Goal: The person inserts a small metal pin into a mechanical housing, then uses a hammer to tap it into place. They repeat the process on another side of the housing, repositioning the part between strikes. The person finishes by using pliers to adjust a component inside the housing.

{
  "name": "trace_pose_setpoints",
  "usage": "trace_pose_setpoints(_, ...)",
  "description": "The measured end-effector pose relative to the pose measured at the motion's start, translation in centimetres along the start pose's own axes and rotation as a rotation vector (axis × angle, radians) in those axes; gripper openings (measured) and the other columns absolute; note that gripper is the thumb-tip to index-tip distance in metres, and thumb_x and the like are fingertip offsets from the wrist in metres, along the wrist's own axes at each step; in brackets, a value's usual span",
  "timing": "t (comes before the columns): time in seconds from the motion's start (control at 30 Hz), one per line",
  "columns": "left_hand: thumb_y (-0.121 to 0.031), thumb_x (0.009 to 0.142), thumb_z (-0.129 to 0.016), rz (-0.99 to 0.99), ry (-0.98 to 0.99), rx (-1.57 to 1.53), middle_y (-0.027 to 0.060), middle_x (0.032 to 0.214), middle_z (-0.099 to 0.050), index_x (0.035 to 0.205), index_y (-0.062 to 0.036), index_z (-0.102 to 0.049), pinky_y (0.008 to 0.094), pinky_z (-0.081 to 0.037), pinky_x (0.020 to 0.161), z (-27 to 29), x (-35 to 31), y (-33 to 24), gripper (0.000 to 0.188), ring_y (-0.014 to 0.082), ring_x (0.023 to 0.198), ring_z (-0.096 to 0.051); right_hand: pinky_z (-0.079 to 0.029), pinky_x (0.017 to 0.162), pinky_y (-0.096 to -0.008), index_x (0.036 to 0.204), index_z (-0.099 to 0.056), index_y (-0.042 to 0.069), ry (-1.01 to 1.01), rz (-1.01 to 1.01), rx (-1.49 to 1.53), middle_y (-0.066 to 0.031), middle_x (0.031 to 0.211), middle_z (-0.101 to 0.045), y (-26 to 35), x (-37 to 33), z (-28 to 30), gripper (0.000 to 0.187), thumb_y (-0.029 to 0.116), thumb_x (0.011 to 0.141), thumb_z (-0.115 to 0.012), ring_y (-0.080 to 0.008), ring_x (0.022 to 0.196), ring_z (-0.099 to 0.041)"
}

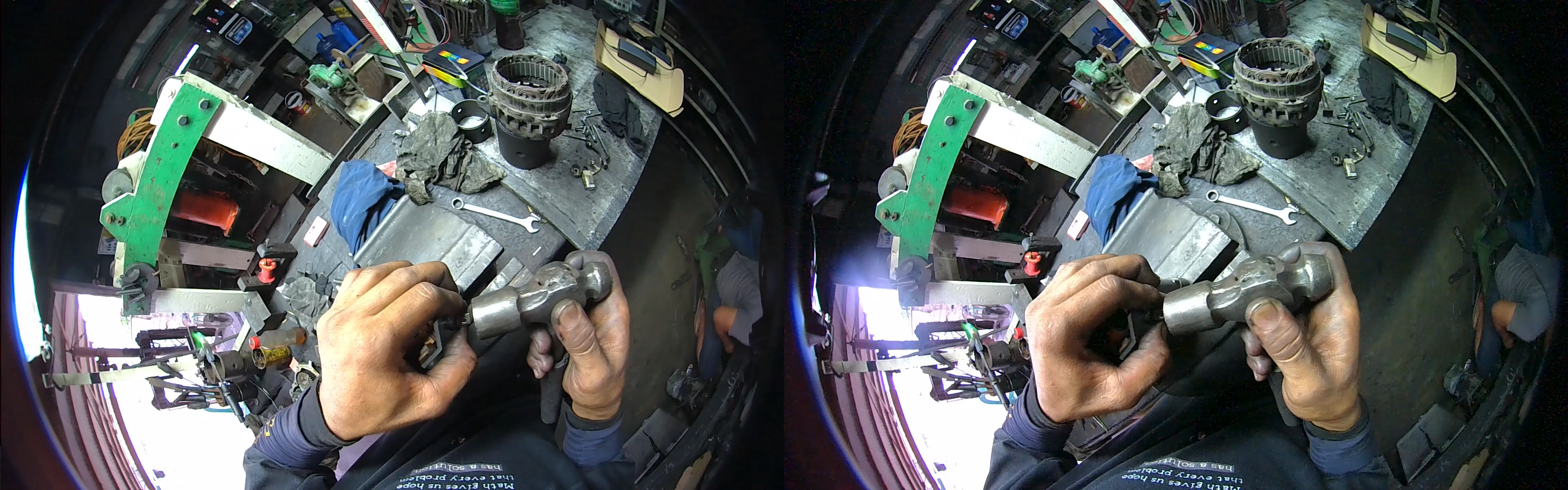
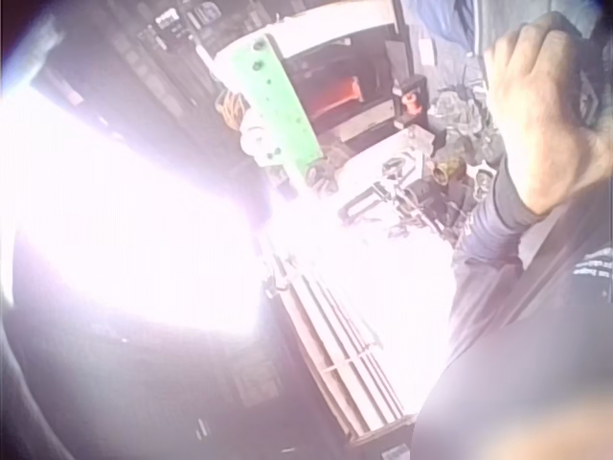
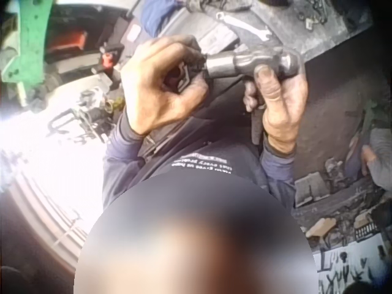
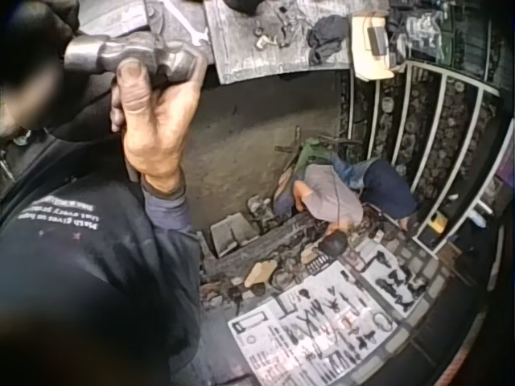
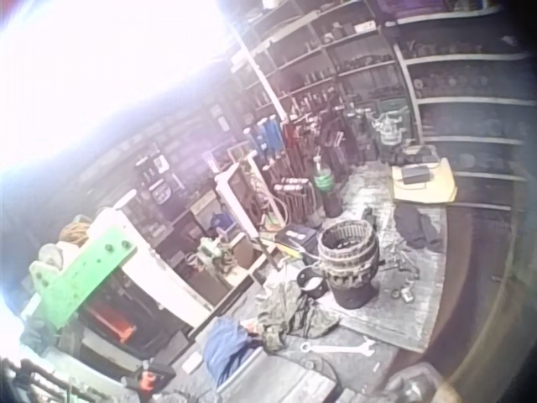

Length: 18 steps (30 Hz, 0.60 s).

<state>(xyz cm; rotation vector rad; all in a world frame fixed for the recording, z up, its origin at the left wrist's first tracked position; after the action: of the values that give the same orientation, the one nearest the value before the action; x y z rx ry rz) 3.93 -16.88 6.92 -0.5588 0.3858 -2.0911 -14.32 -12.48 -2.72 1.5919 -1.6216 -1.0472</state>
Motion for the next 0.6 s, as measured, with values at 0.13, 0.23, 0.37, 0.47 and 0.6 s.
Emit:
trace_pose_setpoints(0.13,-0.007,0.061,-0.077,-0.037,-0.02,0.022,0.0119,0.097,-0.074,0.087,-0.0026,-0.074,0.0354,-0.054,0.081,0.2,0.1,-0.2,0.027,0.0289,0.089,-0.072,-0.048,0.044,-0.0255,0.133,-0.043,0.001,-0.05,0.015,0.012,-0.0136,0.101,-0.065,0.0,-0.1,0.2,0.056,0.034,0.099,-0.073,-0.0108,0.06,-0.056)
trace_pose_setpoints(0.23,-0.01,0.062,-0.078,-0.024,-0.011,0.028,0.0108,0.1,-0.074,0.088,-0.0046,-0.074,0.0369,-0.054,0.083,0.1,-0.1,-0.1,0.027,0.0296,0.092,-0.072,-0.048,0.044,-0.0253,0.132,-0.043,0.001,-0.048,0.01,0.011,-0.0131,0.099,-0.065,-0.2,0.0,0.0,0.054,0.034,0.099,-0.072,-0.0104,0.061,-0.056)
trace_pose_setpoints(0.37,-0.016,0.063,-0.08,-0.015,0.001,0.028,0.0086,0.107,-0.074,0.091,-0.0082,-0.075,0.0393,-0.054,0.088,0.0,-0.2,0.1,0.029,0.0311,0.098,-0.07,-0.047,0.045,-0.0247,0.13,-0.044,0.002,-0.034,0.01,-0.021,-0.0124,0.097,-0.064,-0.2,0.0,-0.5,0.052,0.033,0.099,-0.071,-0.0097,0.061,-0.055)
trace_pose_setpoints(0.47,-0.015,0.063,-0.08,-0.027,-0.006,0.031,0.0086,0.107,-0.074,0.092,-0.0081,-0.075,0.0394,-0.054,0.087,0.0,-0.2,0.1,0.031,0.0314,0.098,-0.07,-0.047,0.045,-0.0246,0.13,-0.044,0.002,-0.069,0.018,-0.013,-0.012,0.096,-0.064,0.1,-0.1,-0.2,0.051,0.034,0.099,-0.071,-0.0093,0.06,-0.055)
trace_pose_setpoints(0.6,-0.009,0.061,-0.078,-0.058,-0.027,0.043,0.0129,0.098,-0.074,0.09,-0.0021,-0.076,0.0375,-0.056,0.082,0.2,-0.1,-0.1,0.03,0.0301,0.092,-0.073,-0.046,0.049,-0.0231,0.128,-0.043,0.004,-0.176,0.051,0.183,-0.0114,0.099,-0.065,0.1,-0.4,0.6,0.049,0.024,0.097,-0.076,-0.0083,0.065,-0.056)
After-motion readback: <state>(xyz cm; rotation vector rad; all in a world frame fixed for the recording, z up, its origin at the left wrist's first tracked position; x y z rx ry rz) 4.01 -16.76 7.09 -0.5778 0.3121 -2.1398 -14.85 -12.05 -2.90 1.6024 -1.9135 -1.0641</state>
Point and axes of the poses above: each hand's wrist, its own x-axis towards the middle knuckle, its own z-axis out of the back of the hand, y = z × x, the point moved 5 cm from there along x, towards the middle knuckle
